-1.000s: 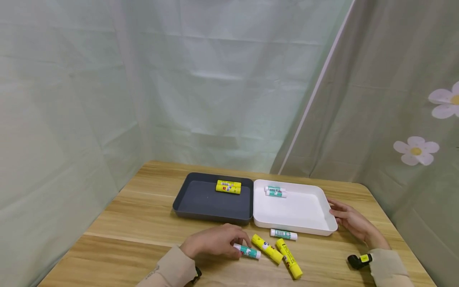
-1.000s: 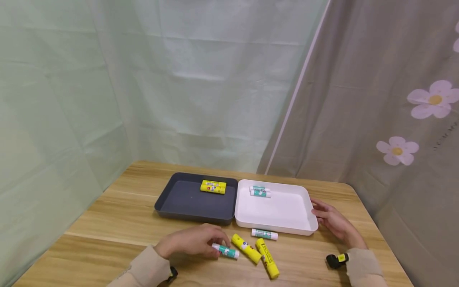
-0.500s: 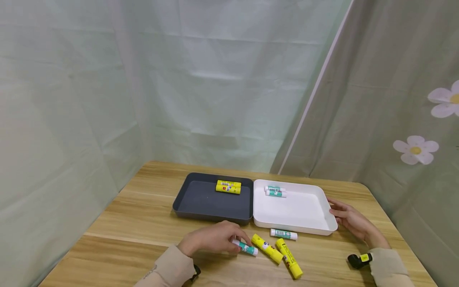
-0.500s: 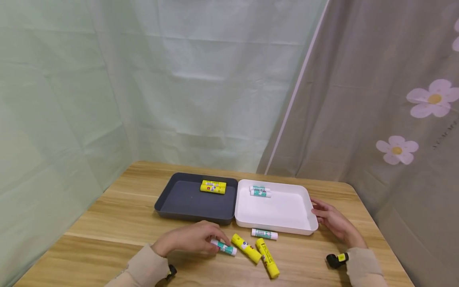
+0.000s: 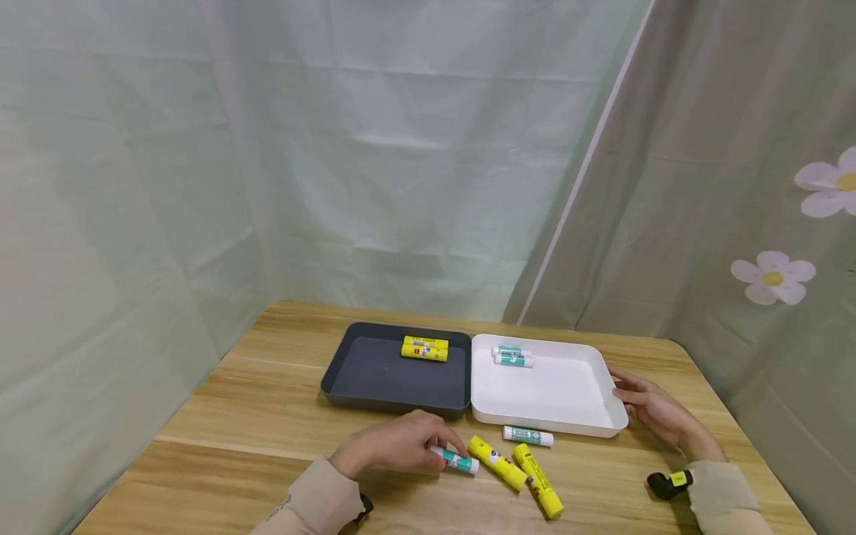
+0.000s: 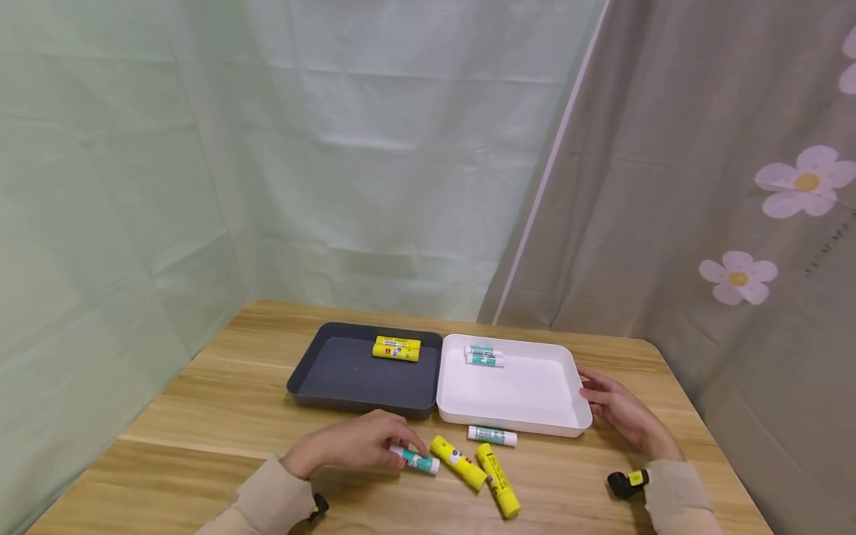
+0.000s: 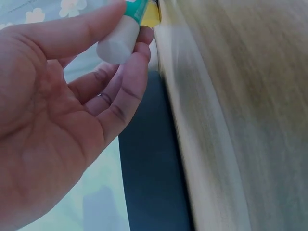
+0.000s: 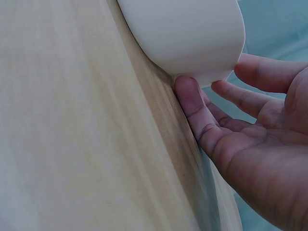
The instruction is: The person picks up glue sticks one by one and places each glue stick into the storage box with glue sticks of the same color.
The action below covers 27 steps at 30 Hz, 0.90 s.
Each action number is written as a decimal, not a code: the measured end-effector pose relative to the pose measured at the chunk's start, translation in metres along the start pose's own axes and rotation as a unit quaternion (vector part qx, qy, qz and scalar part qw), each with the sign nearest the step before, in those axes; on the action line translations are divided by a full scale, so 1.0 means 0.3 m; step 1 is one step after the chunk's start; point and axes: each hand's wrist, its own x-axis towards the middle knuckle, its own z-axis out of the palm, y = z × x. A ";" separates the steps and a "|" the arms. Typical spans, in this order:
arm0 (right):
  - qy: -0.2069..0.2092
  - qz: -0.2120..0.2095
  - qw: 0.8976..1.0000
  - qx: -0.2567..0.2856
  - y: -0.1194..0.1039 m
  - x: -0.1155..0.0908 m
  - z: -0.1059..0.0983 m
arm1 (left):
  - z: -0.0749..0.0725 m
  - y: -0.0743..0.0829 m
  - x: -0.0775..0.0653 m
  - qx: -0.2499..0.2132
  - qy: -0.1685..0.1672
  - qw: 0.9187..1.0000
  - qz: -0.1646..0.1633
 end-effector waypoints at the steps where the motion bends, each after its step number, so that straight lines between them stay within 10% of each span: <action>1: 0.000 -0.001 1.000 0.000 0.001 0.001 -0.001 | -0.001 0.002 0.000 -0.002 0.004 1.000 -0.001; 27: -0.002 -0.005 1.000 0.003 0.002 0.003 -0.003 | -0.019 -0.026 0.013 -0.111 0.082 0.990 -0.007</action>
